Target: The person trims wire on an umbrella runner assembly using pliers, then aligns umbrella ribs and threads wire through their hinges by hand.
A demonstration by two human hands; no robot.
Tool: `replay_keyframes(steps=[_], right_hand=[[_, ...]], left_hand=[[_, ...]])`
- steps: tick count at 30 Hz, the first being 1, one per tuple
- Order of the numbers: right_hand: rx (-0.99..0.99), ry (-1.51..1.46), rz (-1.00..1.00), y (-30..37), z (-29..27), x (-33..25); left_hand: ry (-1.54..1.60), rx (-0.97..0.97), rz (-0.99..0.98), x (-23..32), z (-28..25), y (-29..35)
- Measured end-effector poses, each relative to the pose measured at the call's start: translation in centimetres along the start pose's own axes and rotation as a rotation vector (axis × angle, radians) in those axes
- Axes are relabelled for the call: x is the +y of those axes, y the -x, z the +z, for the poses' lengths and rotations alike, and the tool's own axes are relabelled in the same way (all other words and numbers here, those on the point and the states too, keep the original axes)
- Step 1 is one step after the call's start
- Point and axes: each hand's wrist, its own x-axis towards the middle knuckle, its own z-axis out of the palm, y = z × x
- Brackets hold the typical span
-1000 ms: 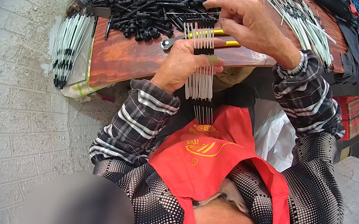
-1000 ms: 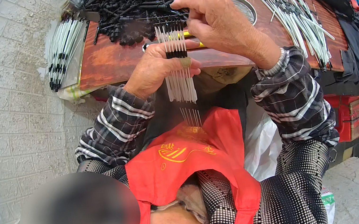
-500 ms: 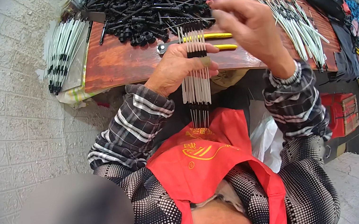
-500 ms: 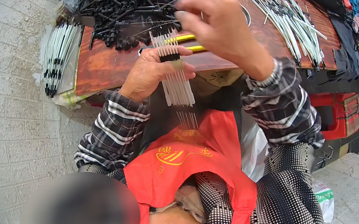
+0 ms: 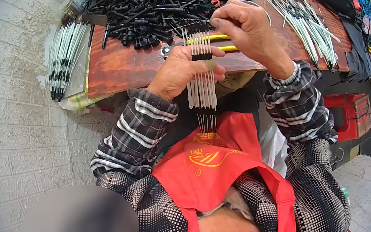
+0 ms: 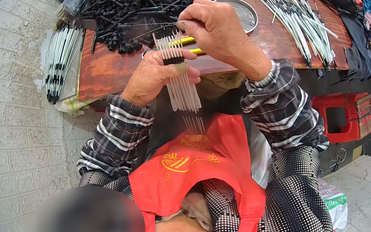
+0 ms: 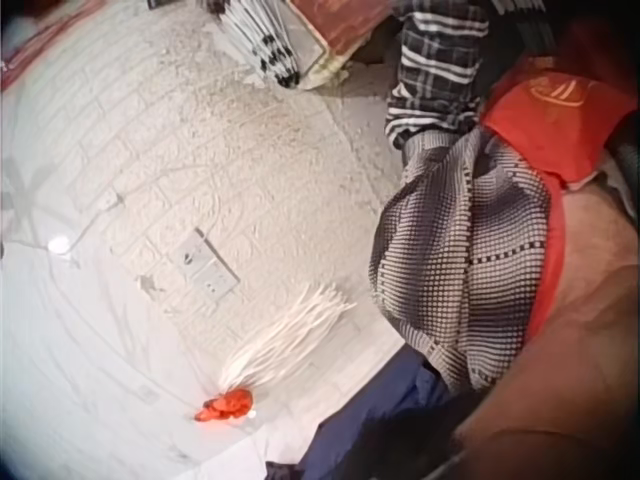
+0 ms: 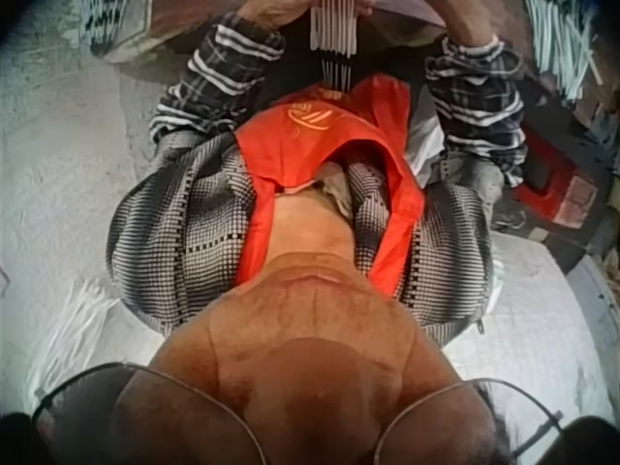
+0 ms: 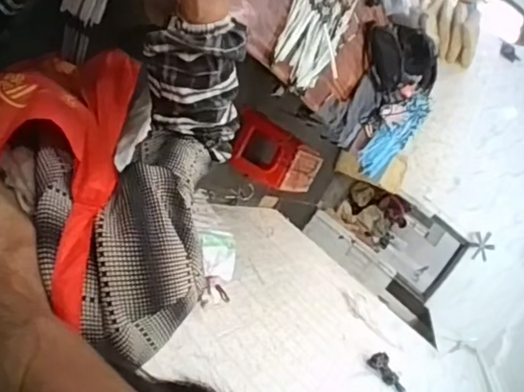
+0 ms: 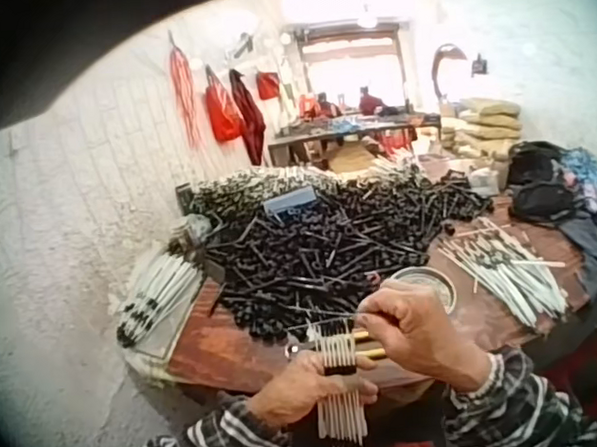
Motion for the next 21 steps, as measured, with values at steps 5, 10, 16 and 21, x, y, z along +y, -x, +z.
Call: replay_keyframes(steps=[5,10,16,21], right_hand=[[0.04,-0.181,0.152,0.5,0.3,-0.7],[-0.248,-0.325,0.475,2.6,-1.7,1.6],[-0.455,-0.861,0.566,2.5,3.6,1.9],[-0.398,-1.042,0.632,0.5,4.5,-0.9]], left_hand=[[0.022,0.014,-0.003,-0.2,-0.1,-0.1],[0.028,0.0,-0.015,-0.2,-0.4,0.1],[-0.021,-0.031,0.007,-0.6,-1.0,-0.3],[0.032,-0.006,0.034,-0.6,-0.7,0.0]])
